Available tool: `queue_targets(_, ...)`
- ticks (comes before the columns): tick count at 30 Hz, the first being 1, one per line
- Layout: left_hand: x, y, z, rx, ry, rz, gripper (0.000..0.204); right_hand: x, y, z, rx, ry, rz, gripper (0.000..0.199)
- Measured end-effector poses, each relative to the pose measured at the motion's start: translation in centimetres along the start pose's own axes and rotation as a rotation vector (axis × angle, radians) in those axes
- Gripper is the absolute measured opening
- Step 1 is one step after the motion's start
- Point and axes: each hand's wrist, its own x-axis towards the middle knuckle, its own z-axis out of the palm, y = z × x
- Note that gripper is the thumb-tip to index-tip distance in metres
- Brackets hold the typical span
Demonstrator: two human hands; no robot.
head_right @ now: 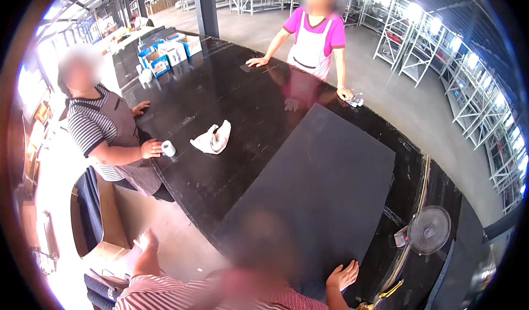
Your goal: The person picks up a foam sheet from a table, rolls it tightly by hand, secures it with adhesive tape, and places the finished roll into a cardboard box containing other rolls.
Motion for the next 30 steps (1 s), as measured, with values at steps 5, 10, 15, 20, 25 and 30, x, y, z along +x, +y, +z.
queue_targets(5, 1.0, -8.6, 3.5, -0.069, 0.043, 0.204, 0.031, -0.4, -0.5, 0.6, 0.048, 0.018, -0.084, 0.052)
queue_targets(10, -8.5, 3.0, 6.8, -0.211, -0.595, 0.707, 0.054, -1.9, -1.0, -0.3, 0.068, 0.074, 0.028, 0.051)
queue_targets(15, -12.9, -0.3, 14.7, -0.087, -0.957, 1.336, 0.052, 0.4, -0.9, -1.2, 0.173, 0.017, -0.081, 0.052)
queue_targets(20, -10.7, 10.2, 6.4, -0.343, -0.650, 0.996, 0.032, 0.0, 1.9, -0.9, 0.308, -0.180, 0.175, 0.064)
queue_targets(25, -9.8, 18.4, 7.3, -0.302, -0.199, 1.148, 0.051, -5.7, 6.2, -2.8, 0.282, -0.254, 0.489, 0.054)
queue_targets(30, -9.7, 20.5, 9.1, -0.124, -0.186, 1.098, 0.060, -7.8, 8.6, -1.8, 0.382, -0.166, 0.508, 0.046)
